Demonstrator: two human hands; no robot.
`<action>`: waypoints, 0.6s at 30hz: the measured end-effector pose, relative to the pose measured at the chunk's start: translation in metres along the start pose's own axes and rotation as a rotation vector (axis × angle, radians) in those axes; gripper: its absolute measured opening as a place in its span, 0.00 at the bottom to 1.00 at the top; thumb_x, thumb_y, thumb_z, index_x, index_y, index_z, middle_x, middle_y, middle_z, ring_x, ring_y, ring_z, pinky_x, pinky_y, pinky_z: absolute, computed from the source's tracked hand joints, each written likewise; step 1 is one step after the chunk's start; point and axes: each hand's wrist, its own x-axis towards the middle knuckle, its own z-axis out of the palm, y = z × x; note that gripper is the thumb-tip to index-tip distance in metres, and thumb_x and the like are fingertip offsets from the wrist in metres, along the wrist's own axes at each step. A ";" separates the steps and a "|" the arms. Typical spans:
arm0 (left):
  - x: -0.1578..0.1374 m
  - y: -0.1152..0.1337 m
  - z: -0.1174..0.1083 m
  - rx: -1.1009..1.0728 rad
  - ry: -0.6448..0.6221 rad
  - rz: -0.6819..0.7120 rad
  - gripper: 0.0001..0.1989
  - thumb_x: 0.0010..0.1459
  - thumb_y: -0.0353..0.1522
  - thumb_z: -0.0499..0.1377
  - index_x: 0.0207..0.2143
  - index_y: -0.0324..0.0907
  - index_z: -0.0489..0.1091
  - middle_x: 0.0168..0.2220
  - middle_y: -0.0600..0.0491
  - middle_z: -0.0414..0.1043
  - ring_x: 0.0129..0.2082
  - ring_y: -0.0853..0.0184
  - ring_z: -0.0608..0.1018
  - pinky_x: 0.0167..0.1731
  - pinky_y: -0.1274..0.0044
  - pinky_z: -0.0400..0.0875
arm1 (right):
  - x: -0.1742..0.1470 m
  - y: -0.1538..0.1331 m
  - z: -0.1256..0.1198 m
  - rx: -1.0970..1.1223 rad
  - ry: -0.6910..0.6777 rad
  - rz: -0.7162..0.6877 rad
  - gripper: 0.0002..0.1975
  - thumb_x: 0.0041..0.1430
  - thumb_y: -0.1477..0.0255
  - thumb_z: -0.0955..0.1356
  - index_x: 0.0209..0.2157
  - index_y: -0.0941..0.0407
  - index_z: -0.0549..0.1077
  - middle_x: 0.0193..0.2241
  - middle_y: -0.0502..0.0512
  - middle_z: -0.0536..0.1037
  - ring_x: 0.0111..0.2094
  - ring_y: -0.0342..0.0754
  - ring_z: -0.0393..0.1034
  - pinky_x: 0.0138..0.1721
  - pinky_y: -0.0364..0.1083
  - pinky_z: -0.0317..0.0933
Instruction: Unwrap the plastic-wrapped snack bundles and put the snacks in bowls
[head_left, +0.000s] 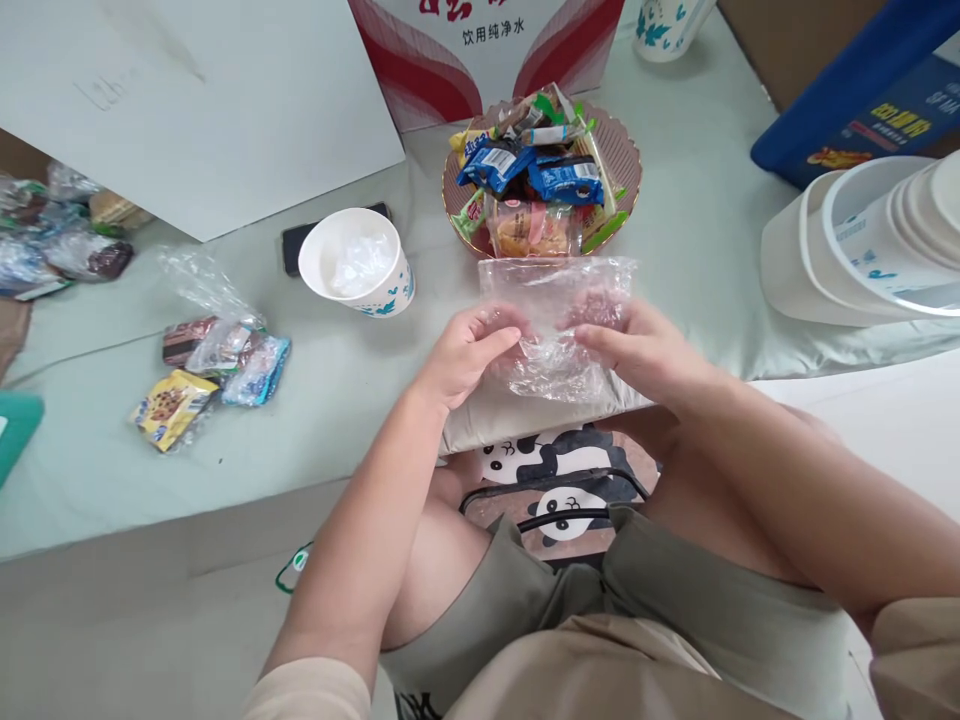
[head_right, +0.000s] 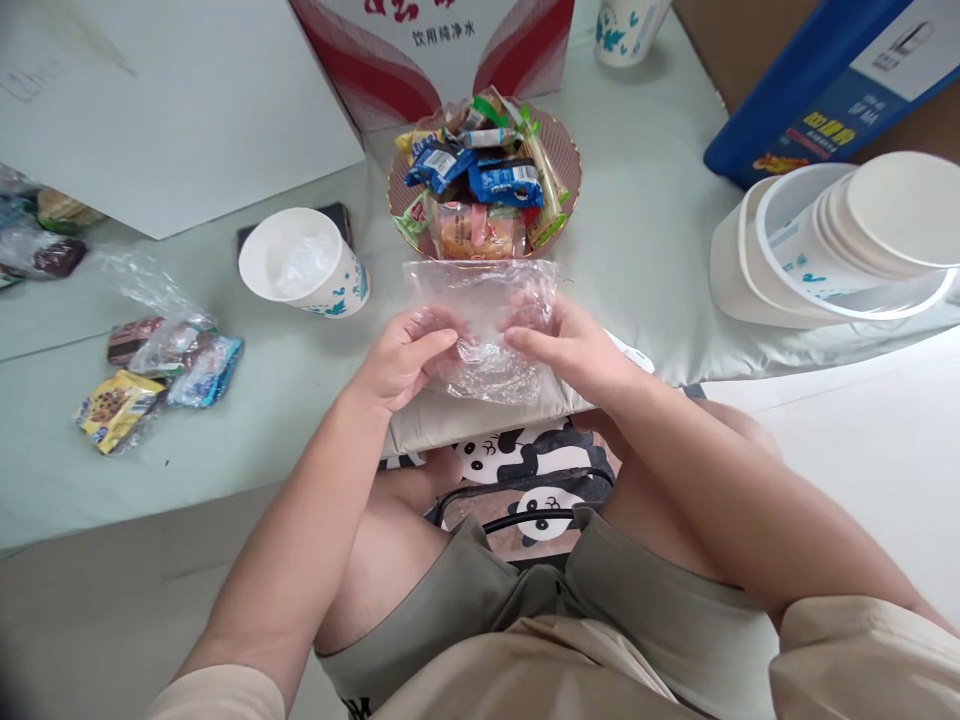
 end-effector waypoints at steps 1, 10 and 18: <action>0.000 0.001 0.002 -0.002 0.035 -0.003 0.13 0.50 0.35 0.69 0.36 0.42 0.73 0.27 0.57 0.76 0.24 0.74 0.77 0.24 0.81 0.74 | -0.001 0.000 0.000 -0.043 -0.045 0.038 0.16 0.50 0.63 0.77 0.38 0.53 0.73 0.27 0.48 0.76 0.27 0.42 0.70 0.29 0.43 0.64; -0.004 0.014 -0.007 -0.145 -0.084 -0.055 0.14 0.48 0.41 0.66 0.34 0.43 0.73 0.18 0.59 0.67 0.17 0.71 0.73 0.19 0.78 0.70 | -0.002 0.000 -0.002 0.035 0.027 -0.115 0.11 0.54 0.59 0.72 0.29 0.52 0.73 0.22 0.48 0.68 0.21 0.41 0.60 0.23 0.43 0.55; -0.002 0.003 -0.017 0.098 -0.007 0.105 0.15 0.44 0.31 0.68 0.37 0.43 0.73 0.33 0.57 0.72 0.25 0.75 0.72 0.25 0.81 0.68 | -0.001 -0.001 -0.001 -0.119 0.077 0.018 0.16 0.49 0.61 0.75 0.38 0.51 0.74 0.28 0.49 0.74 0.28 0.45 0.68 0.30 0.45 0.64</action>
